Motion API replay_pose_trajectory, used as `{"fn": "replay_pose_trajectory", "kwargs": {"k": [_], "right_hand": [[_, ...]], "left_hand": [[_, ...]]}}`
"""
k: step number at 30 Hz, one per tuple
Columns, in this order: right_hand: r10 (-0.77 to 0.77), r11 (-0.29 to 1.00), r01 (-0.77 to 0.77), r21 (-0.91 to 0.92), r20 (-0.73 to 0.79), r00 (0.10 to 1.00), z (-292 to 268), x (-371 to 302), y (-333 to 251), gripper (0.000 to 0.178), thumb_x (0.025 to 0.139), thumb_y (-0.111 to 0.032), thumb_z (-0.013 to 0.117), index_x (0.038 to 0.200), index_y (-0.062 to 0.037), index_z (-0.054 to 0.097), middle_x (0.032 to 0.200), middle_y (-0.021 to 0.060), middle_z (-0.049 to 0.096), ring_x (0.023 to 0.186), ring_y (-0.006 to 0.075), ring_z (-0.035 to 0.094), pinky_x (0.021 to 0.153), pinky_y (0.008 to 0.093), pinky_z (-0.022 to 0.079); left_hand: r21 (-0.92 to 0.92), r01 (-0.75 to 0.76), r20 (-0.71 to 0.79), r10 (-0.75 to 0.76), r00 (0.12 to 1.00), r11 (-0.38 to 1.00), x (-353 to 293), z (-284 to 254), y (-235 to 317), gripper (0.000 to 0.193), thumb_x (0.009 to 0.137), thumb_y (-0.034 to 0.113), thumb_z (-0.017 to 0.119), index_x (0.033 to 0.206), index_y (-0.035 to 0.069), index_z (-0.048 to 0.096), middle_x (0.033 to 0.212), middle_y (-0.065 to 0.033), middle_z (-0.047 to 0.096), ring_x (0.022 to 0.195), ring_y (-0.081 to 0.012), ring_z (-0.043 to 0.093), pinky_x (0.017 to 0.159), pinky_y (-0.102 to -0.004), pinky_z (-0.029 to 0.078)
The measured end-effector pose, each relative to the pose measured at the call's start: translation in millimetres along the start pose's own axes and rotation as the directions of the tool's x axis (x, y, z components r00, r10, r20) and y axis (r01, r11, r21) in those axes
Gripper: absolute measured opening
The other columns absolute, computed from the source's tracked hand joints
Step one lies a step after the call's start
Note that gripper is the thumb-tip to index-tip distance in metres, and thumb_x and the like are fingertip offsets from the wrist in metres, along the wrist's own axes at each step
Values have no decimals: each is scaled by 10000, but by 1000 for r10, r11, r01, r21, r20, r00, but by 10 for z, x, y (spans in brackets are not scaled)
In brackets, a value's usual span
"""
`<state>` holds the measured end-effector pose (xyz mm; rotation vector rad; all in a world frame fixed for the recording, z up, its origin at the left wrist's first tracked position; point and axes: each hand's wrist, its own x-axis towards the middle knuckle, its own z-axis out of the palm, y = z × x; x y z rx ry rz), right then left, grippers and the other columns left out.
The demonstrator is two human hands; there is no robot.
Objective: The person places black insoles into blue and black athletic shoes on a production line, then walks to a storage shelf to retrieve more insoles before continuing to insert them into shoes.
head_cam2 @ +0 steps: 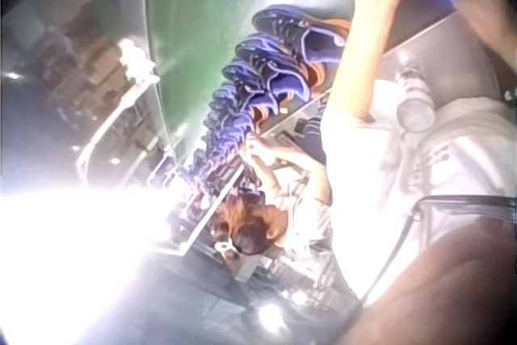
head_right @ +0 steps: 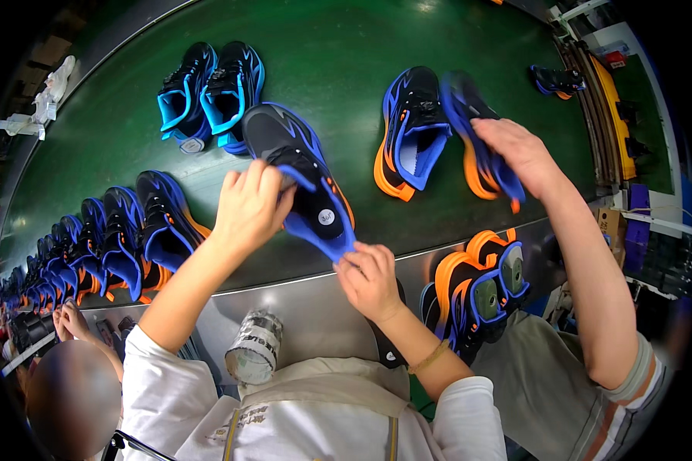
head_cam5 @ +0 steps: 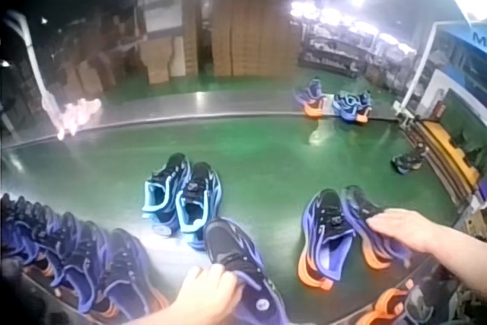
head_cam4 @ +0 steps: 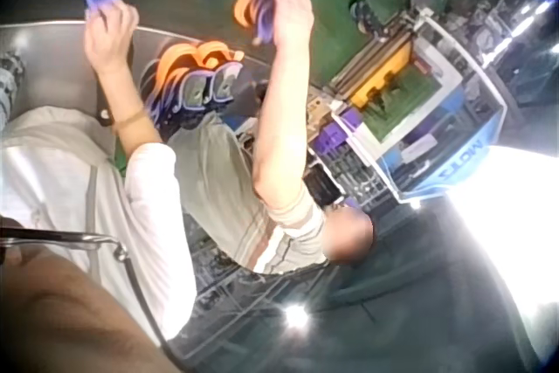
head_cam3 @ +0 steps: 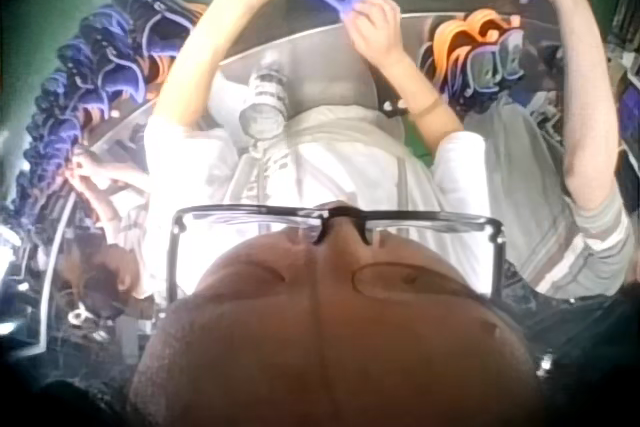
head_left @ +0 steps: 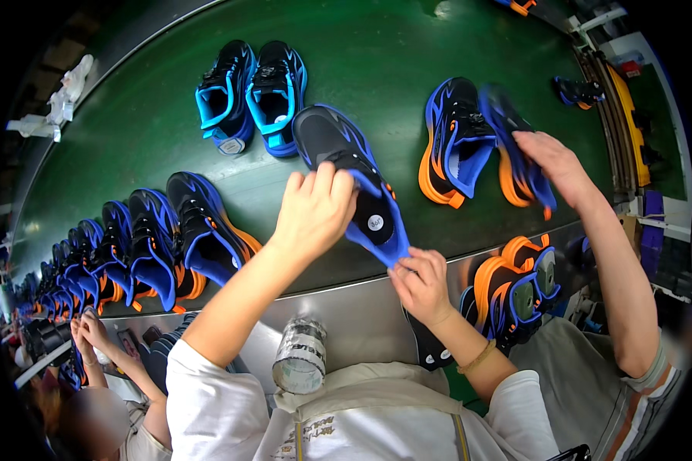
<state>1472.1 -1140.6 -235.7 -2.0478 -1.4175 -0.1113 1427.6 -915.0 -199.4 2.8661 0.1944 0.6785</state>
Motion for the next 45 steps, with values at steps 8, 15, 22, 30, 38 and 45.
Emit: {"fn": "replay_pose_trajectory", "kwargs": {"k": [8, 15, 22, 30, 38, 45], "right_hand": [[-40, 997, 48, -58, 137, 990, -231, 346, 212, 172, 732, -111, 637, 864, -49, 545, 928, 103, 505, 930, 291, 506, 768, 402, 426], [212, 962, -251, 107, 286, 934, -290, 193, 213, 181, 774, -135, 619, 918, -68, 533, 977, 139, 508, 813, 287, 556, 690, 369, 473], [204, 954, -247, 171, 235, 950, -540, -95, 89, 139, 775, -87, 612, 883, -23, 553, 989, 143, 509, 767, 269, 562, 667, 349, 473], [259, 951, -262, 162, 37, 965, -561, 2, 172, 239, 700, -58, 687, 927, -35, 615, 850, 96, 499, 721, 225, 527, 638, 317, 439], [279, 926, -321, 199, 212, 936, -389, -62, 352, 190, 654, -94, 736, 807, -46, 634, 725, 51, 476, 554, 183, 475, 494, 290, 369], [265, 905, -333, 263, 263, 928, -297, -99, 461, 254, 614, -101, 761, 835, -60, 643, 653, 33, 496, 548, 184, 464, 500, 295, 341]], "left_hand": [[524, -207, 209, 110, 972, 826, 424, 279, 107, 221, 748, 186, 498, 883, 25, 565, 1056, -186, 518, 1178, -364, 384, 899, -579, 308], [470, -411, 426, 207, 881, 781, 409, 261, 151, 315, 757, 206, 518, 980, -3, 597, 1268, -198, 419, 1277, -344, 266, 943, -591, 295], [-478, 308, 562, 17, 827, 823, 281, -242, 191, 41, 679, -17, 532, 662, -9, 496, 1129, -212, 535, 1114, -308, 493, 883, -351, 414], [-820, 217, 309, 90, 947, 529, 641, -567, 715, 68, 644, -42, 502, 689, -10, 463, 735, -106, 477, 598, -198, 455, 592, -267, 417], [-174, -449, 961, 250, 115, 877, 390, 558, 655, 239, 721, 180, 597, 942, 96, 639, 899, -49, 648, 836, -206, 622, 662, -324, 477], [-192, -508, 940, 307, 152, 840, 320, 692, 533, 159, 738, 161, 542, 801, 91, 669, 805, -44, 657, 761, -211, 623, 623, -348, 483]]}}
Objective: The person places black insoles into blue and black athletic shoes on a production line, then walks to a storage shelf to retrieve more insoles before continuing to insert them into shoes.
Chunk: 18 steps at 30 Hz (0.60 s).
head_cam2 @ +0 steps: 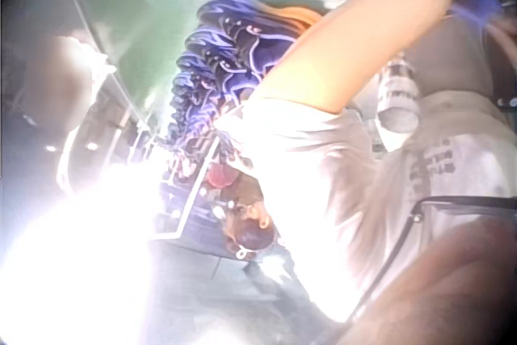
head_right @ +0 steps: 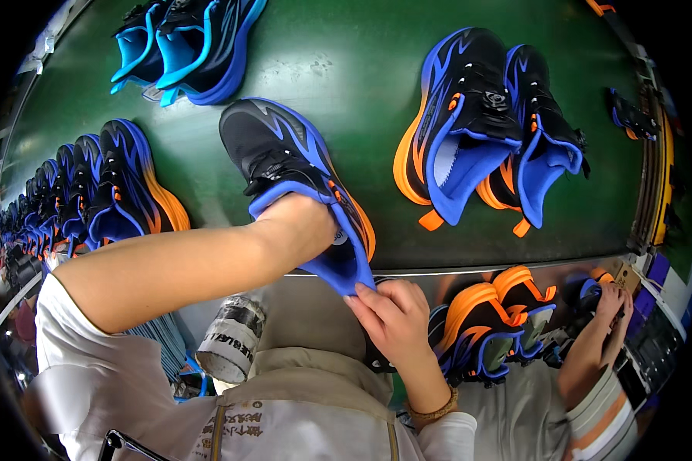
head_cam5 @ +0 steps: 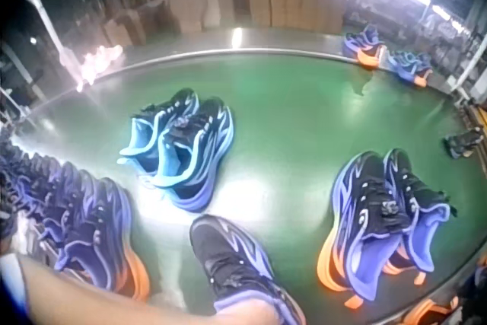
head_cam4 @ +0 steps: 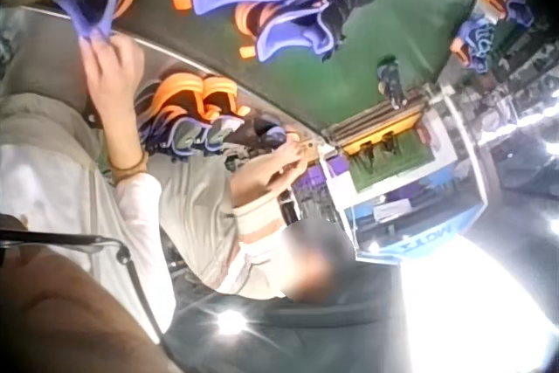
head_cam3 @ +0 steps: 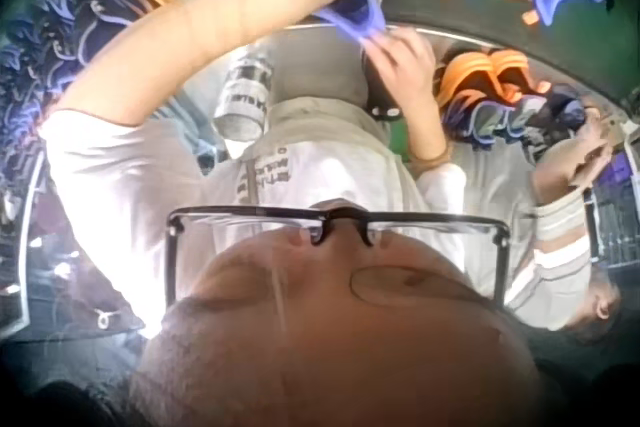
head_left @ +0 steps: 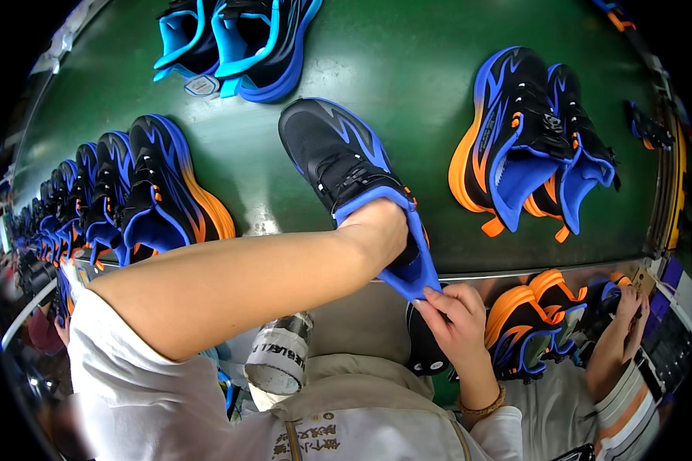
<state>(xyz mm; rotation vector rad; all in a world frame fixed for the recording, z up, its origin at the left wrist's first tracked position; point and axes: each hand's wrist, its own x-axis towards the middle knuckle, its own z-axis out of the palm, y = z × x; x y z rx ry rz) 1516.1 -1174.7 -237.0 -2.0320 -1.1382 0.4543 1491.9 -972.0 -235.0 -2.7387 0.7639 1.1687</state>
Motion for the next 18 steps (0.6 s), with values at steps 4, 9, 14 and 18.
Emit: {"fn": "replay_pose_trajectory", "kwargs": {"k": [4, 9, 14, 18], "right_hand": [[-59, 998, 59, 6, 7, 998, -20, 13, 32, 265, 597, -126, 768, 822, -69, 640, 652, 30, 496, 547, 184, 460, 504, 297, 336], [-79, 996, 78, 43, 12, 997, 20, 7, 92, 273, 590, -131, 770, 817, -68, 632, 643, 32, 496, 547, 186, 457, 505, 299, 336], [-72, 997, 72, 40, -9, 997, 56, -17, 87, 257, 600, -112, 764, 806, -57, 621, 635, 34, 501, 548, 193, 463, 509, 304, 346], [-75, 997, 75, 36, 0, 997, 83, -18, 104, 254, 607, -95, 762, 809, -54, 613, 633, 39, 503, 549, 197, 469, 509, 305, 351]], "left_hand": [[2, 38, -177, -37, 983, 999, -78, 84, 38, 223, 678, 216, 624, 870, 123, 690, 858, -25, 657, 810, -241, 609, 660, -379, 482], [115, 106, -535, -28, 844, 988, -89, 283, 100, 219, 710, 197, 554, 831, 70, 685, 822, -83, 649, 758, -256, 602, 633, -383, 466], [98, 88, -380, -45, 924, 991, -1, 248, 126, 221, 687, 227, 582, 813, 81, 689, 773, -78, 641, 737, -271, 592, 606, -434, 457], [100, 100, -370, -56, 927, 990, 37, 301, 147, 220, 670, 257, 601, 776, 83, 686, 763, -78, 642, 725, -266, 596, 624, -423, 453]]}}
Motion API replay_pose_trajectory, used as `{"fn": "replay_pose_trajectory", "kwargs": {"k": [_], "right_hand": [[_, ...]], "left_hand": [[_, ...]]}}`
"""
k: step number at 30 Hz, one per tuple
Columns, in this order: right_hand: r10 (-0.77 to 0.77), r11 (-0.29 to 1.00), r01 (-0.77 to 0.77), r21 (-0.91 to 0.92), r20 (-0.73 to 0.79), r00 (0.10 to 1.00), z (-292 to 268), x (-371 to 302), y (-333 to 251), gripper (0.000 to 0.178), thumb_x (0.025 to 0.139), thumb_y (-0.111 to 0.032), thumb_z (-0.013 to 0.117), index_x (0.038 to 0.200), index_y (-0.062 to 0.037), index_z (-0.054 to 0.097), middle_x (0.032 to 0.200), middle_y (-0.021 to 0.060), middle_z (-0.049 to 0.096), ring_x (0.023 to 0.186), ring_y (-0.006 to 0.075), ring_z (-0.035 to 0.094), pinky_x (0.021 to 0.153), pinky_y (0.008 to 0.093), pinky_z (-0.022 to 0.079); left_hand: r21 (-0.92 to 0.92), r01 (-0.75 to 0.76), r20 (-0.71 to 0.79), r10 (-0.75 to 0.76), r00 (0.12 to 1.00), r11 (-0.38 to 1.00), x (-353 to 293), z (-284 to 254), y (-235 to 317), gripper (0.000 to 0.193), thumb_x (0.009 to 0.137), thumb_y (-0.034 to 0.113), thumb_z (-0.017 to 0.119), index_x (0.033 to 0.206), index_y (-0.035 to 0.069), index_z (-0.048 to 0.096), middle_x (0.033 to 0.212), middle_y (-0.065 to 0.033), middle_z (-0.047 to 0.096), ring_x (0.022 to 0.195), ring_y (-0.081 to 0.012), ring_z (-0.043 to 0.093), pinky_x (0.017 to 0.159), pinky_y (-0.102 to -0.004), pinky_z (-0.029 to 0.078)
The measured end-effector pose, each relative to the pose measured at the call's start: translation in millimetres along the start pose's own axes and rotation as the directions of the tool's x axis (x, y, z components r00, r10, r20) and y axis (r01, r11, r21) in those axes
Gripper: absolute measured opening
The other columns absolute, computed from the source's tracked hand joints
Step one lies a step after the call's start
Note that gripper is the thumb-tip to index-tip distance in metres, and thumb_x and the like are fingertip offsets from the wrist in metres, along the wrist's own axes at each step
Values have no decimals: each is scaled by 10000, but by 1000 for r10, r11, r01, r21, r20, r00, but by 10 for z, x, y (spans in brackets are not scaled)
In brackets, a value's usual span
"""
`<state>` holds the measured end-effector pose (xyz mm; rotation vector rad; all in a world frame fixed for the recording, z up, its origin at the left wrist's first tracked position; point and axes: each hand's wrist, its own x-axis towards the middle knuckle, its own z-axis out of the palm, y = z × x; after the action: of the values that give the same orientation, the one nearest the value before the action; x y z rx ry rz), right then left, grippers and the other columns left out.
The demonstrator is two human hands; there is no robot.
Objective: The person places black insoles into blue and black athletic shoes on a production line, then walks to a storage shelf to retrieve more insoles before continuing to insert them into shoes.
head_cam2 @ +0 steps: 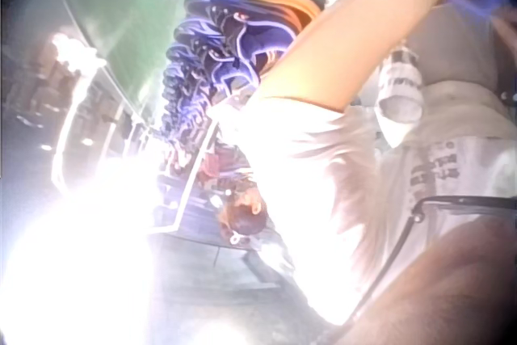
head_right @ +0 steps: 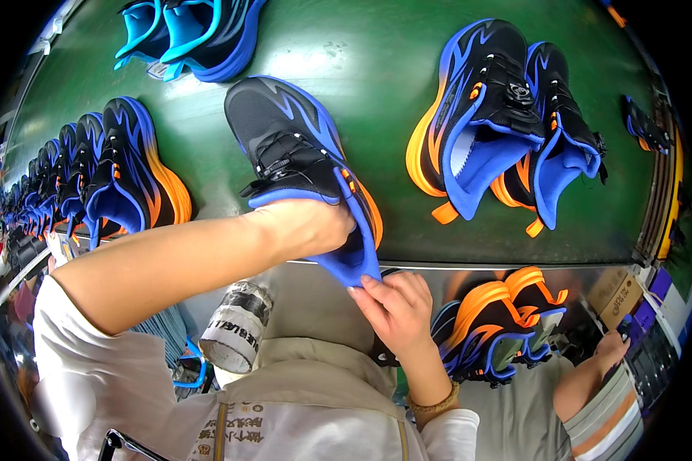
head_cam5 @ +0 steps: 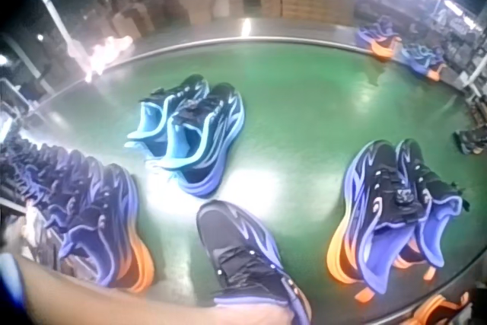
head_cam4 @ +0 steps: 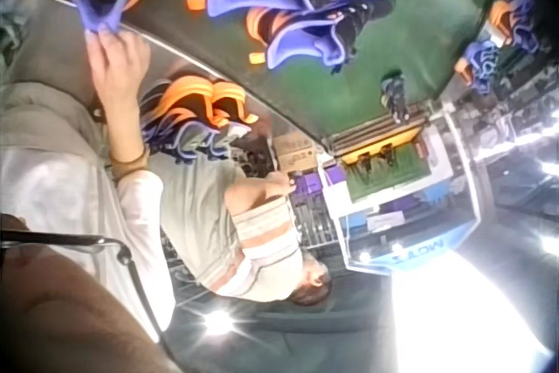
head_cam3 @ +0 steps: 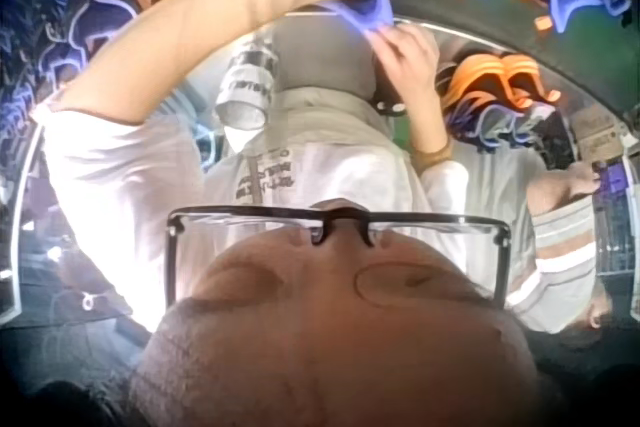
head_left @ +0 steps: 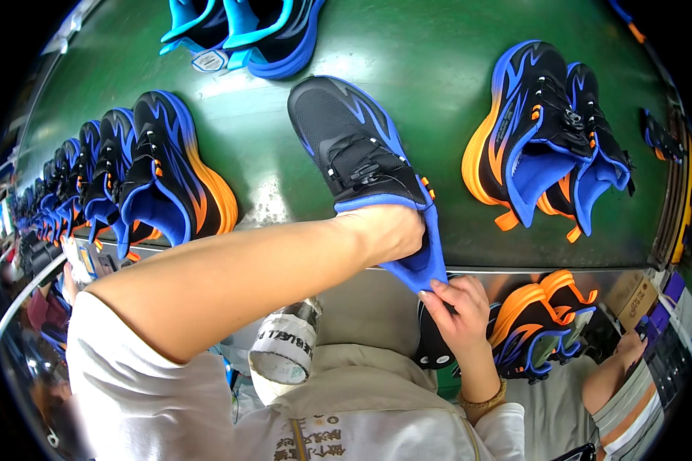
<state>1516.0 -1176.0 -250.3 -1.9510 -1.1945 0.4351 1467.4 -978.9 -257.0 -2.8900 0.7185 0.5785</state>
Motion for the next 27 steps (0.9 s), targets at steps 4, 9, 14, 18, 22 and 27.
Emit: {"fn": "replay_pose_trajectory", "kwargs": {"k": [4, 9, 14, 18, 22, 27], "right_hand": [[-18, 999, 18, 45, -14, 1000, 32, -10, -14, 258, 614, -64, 759, 815, -37, 599, 641, 54, 512, 552, 205, 477, 513, 306, 361], [48, 990, -39, 137, -62, 997, 46, -46, -34, 227, 637, -24, 741, 811, -16, 595, 663, 74, 542, 546, 211, 497, 496, 297, 383], [41, 990, -25, 138, -115, 992, 89, -49, -136, 185, 659, -11, 724, 793, -7, 596, 628, 80, 531, 527, 196, 494, 487, 286, 384], [2, 995, 4, 100, -65, 998, 64, -74, -122, 156, 694, -65, 703, 807, -17, 608, 626, 78, 518, 533, 215, 491, 504, 302, 380], [-111, 957, 135, -258, 103, 988, -34, -76, -319, 234, 754, -174, 648, 940, -38, 607, 662, 89, 531, 634, 250, 524, 580, 348, 405], [-24, 942, -1, -336, -70, 997, -85, -593, -341, 413, 759, -206, 643, 1120, -43, 528, 812, 102, 547, 762, 269, 526, 696, 367, 409]], "left_hand": [[-9, -9, -68, 8, 998, 1000, -88, -59, -9, 190, 675, 224, 601, 761, 74, 681, 753, -89, 650, 703, -257, 612, 625, -387, 471], [-653, -156, -454, -218, 864, 741, -441, -615, -185, 83, 693, 121, 549, 751, 63, 564, 714, -74, 557, 643, -227, 569, 550, -333, 464], [-860, 158, -378, -814, 441, 485, -1159, -667, -291, 126, 747, 43, 639, 865, 42, 596, 615, -33, 423, 516, -119, 413, 455, -273, 343], [-844, 237, -384, -849, 362, 482, -960, -515, 156, 441, 674, 265, 739, 988, 22, 549, 733, -77, 477, 558, -171, 499, 478, -297, 399], [-376, 628, -512, -717, 473, 682, -512, -315, 262, 384, 718, 252, 631, 999, 37, 482, 804, -63, 479, 606, -183, 559, 523, -297, 448], [-99, 718, -499, -658, 563, 689, -487, -366, 70, 141, 695, 164, 561, 792, 86, 496, 754, -36, 477, 610, -154, 560, 515, -273, 449]]}}
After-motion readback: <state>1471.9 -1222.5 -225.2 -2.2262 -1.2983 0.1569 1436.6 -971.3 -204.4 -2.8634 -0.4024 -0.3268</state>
